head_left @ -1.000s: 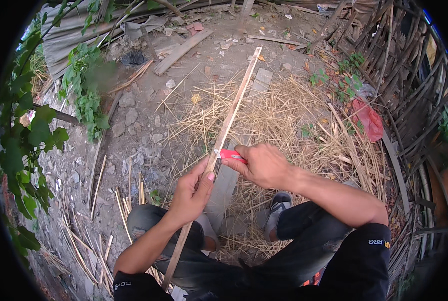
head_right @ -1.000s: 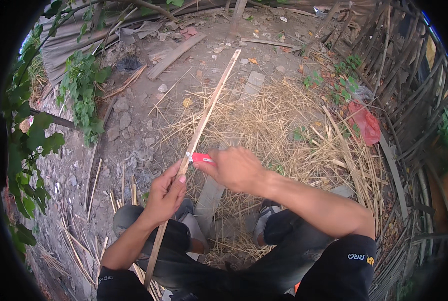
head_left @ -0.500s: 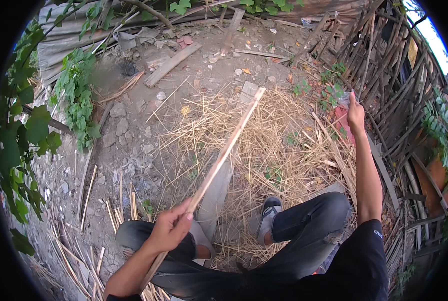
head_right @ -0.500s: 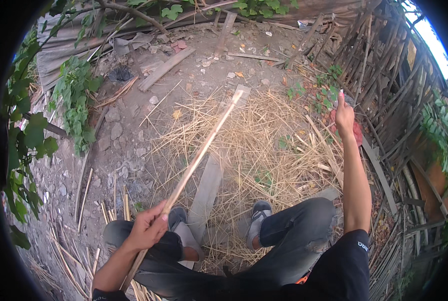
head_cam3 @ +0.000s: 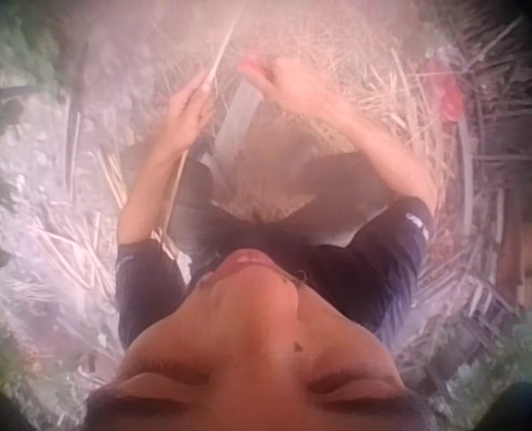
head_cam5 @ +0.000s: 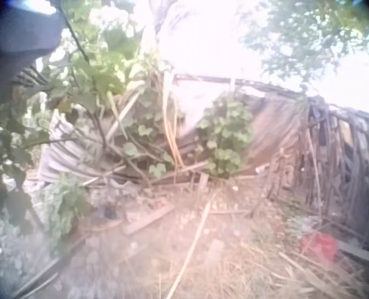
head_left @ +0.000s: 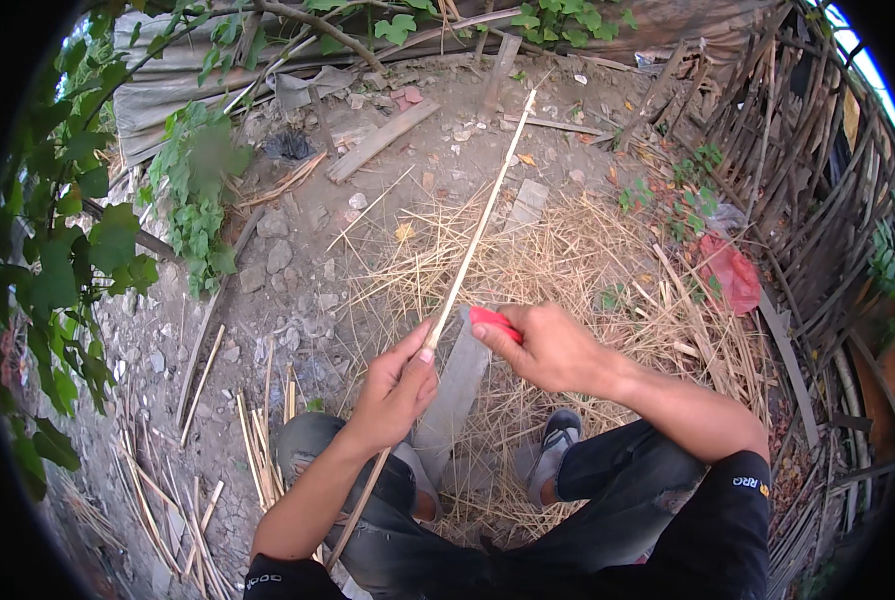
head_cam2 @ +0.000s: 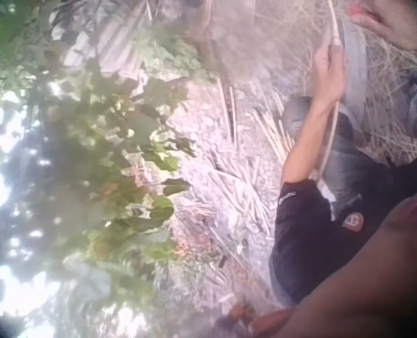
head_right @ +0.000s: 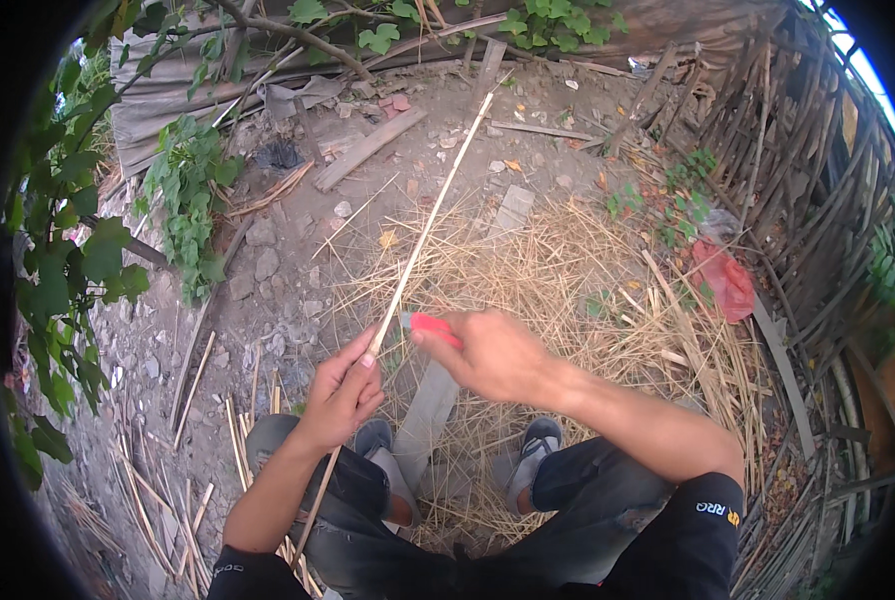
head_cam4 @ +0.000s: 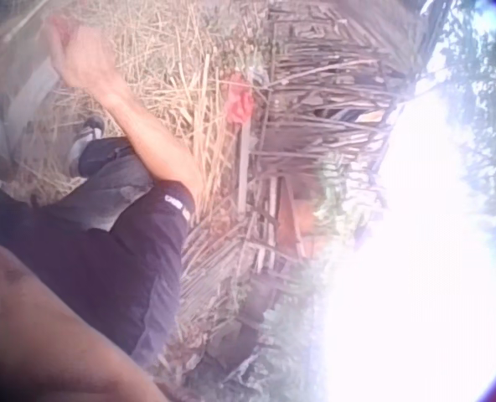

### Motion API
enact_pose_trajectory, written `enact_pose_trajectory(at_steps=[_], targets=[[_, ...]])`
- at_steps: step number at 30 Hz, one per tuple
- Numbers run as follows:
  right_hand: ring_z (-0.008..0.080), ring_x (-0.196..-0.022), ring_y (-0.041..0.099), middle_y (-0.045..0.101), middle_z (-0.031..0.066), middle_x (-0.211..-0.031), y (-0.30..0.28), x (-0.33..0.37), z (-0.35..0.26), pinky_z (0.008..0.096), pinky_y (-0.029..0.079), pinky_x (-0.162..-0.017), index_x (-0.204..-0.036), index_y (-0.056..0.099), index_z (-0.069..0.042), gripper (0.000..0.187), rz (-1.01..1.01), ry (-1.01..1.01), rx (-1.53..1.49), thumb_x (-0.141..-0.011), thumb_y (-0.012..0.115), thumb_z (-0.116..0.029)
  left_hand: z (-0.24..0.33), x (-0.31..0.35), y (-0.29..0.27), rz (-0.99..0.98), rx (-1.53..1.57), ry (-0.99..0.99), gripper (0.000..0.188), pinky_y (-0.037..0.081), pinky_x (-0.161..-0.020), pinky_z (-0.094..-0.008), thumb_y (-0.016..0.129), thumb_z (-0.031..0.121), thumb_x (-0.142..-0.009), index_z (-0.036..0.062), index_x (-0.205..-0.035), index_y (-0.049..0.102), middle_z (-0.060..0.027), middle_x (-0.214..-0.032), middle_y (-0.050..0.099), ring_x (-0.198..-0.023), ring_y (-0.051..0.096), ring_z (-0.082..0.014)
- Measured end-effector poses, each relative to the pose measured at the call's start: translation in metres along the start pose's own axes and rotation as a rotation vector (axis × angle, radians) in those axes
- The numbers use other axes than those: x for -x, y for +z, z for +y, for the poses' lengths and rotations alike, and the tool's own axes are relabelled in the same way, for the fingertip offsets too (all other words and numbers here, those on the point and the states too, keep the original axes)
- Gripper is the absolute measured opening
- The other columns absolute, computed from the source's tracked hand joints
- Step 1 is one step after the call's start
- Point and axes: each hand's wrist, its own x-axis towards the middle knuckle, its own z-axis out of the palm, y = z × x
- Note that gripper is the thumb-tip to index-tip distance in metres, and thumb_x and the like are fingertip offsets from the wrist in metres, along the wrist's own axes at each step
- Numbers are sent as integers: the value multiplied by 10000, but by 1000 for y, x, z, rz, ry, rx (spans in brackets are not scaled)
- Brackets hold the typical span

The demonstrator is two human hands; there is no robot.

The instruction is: The person sits on the ground and uses a large knife to shave and sharpen a long, thin stick. They rotate the stick to work on different sides, creating a pointed tip. Later, they use a red utility knife to further refine the stick's surface.

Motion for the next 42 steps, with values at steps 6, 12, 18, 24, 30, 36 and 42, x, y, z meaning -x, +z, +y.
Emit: enact_pose_trajectory(at_steps=[6, 12, 18, 24, 30, 36, 42], targets=[[457, -688, 656, 639, 252, -683, 18, -4, -9, 527, 521, -652, -875, 664, 0, 531, -112, 26, -51, -1013, 492, -483, 3, -11, 6, -26, 130, -129, 437, 245, -464, -197, 352, 225, -1104, 71, -1513, 375, 51, -681, 314, -512, 244, -28], [440, -688, 660, 640, 227, -672, 25, -13, 13, 522, 522, -658, -912, 674, -25, 512, -116, 54, 34, -998, 518, -505, -9, -14, 0, -40, 140, -214, 453, 239, -460, -203, 365, 247, -1104, 70, -1521, 344, 51, -695, 304, -521, 241, -33], [439, -726, 683, 663, 249, -710, 22, -20, 25, 523, 536, -695, -904, 690, -11, 582, -98, 79, 176, -996, 491, -550, -19, -23, -3, -2, -20, -204, 475, 220, -441, -217, 362, 307, -1105, 103, -1533, 335, 48, -679, 280, -485, 220, -34], [302, -652, 630, 615, 191, -636, -103, -9, 227, 456, 494, -710, -687, 594, 45, 817, 655, 686, 76, -987, 362, -679, -25, 53, -19, -286, -132, -267, 461, 227, -444, -215, 354, 244, -1104, 23, -1508, 371, 51, -645, 271, -486, 212, -36], [193, -685, 520, 576, 143, -679, -121, 67, 256, 409, 449, -704, -784, 603, 49, 746, 836, 737, 100, -981, 433, -651, -19, 41, -28, -177, -17, -307, 457, 219, -441, -215, 333, 204, -1099, 13, -1513, 359, 53, -627, 248, -471, 209, -38], [136, -564, 438, 468, 60, -563, -63, 25, 82, 379, 390, -556, -755, 590, 22, 617, 346, 344, -95, -1020, 472, -523, -9, 18, -15, -106, 135, -223, 464, 211, -389, -192, 326, 222, -1104, 64, -1540, 325, 56, -642, 287, -433, 220, -23], [431, -645, 642, 619, 231, -642, 0, 22, 1, 500, 505, -628, -863, 663, 14, 530, -72, 54, 1, -1024, 482, -458, -19, -8, 15, -76, 161, -178, 440, 221, -396, -201, 349, 251, -1103, 94, -1514, 371, 53, -650, 289, -437, 210, -26]])
